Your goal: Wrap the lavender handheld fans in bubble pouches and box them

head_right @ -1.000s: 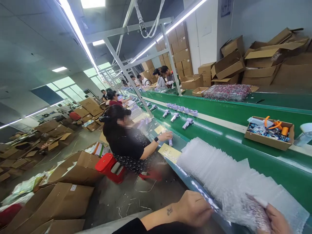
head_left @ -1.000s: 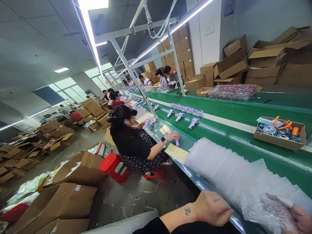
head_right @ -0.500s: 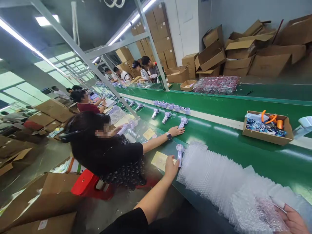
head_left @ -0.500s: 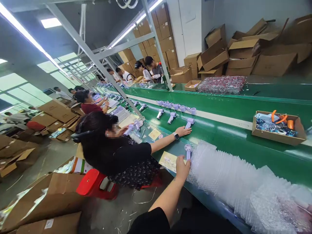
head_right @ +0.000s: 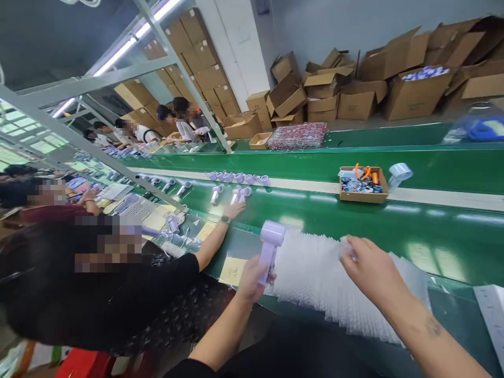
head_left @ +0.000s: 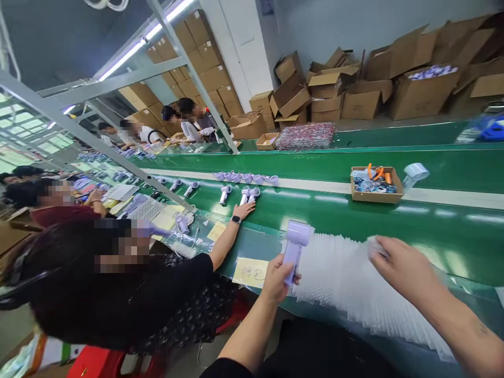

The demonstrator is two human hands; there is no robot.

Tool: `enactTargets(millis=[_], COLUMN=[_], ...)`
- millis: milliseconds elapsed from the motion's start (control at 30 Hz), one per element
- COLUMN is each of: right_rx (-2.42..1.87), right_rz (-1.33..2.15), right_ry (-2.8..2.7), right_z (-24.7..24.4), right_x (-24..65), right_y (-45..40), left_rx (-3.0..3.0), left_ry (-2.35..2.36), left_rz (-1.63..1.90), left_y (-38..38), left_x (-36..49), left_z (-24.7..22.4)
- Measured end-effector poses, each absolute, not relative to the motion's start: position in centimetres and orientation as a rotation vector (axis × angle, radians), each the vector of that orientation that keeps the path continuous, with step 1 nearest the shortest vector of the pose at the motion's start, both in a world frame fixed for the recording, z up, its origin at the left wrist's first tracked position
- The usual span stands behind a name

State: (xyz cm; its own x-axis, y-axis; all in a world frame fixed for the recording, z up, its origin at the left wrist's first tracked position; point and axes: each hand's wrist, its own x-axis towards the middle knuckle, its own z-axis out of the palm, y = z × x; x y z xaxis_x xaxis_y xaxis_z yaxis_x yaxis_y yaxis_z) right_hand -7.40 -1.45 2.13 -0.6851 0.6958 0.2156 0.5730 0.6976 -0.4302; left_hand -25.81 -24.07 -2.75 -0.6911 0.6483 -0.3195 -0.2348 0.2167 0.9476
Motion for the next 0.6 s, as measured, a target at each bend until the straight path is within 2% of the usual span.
enactTargets(millis=[67,133,200,267,367,433,500,600], right_rx=[-0.952,-0.957,-1.015,-1.056,-0.991,-0.942,-0.922,-0.828], right_rz=[0.58,0.831,1.239,1.648,1.991,2.023,1.902,1.624], right_ry=[-2.59,-2.573,-2.45,-2.216,-1.907,-1.797,-1.773,-1.834], right_z=[3.4,4.3,4.7,4.6,3.7,3.0,2.2,1.2], right_x=[-9.0,-9.6,-9.3,-8.7,-8.1,-7.7,-7.1,-5.9], right_y=[-1.2,-1.1,-1.1,-1.1,-1.5,-2.2,-3.3,-4.9], left_rx=[0.474,0.554,0.667,0.892,1.302,1.439,1.441,1.229], left_ry=[1.388,1.327,1.531,1.927,2.498,2.677,2.727,2.644], left_rz=[1.595,1.493,1.402,1.303,1.061,0.926,0.875,0.997], left_y=[-23.5,-22.9,-22.4,-22.1,-22.0,-21.9,-21.5,-20.6], left_x=[-23.0,-20.7,-19.1,-18.0,-16.9,-16.1,-15.4,-14.6], left_z=[0.2,2.3,3.3,3.3,2.2,1.4,1.1,1.5])
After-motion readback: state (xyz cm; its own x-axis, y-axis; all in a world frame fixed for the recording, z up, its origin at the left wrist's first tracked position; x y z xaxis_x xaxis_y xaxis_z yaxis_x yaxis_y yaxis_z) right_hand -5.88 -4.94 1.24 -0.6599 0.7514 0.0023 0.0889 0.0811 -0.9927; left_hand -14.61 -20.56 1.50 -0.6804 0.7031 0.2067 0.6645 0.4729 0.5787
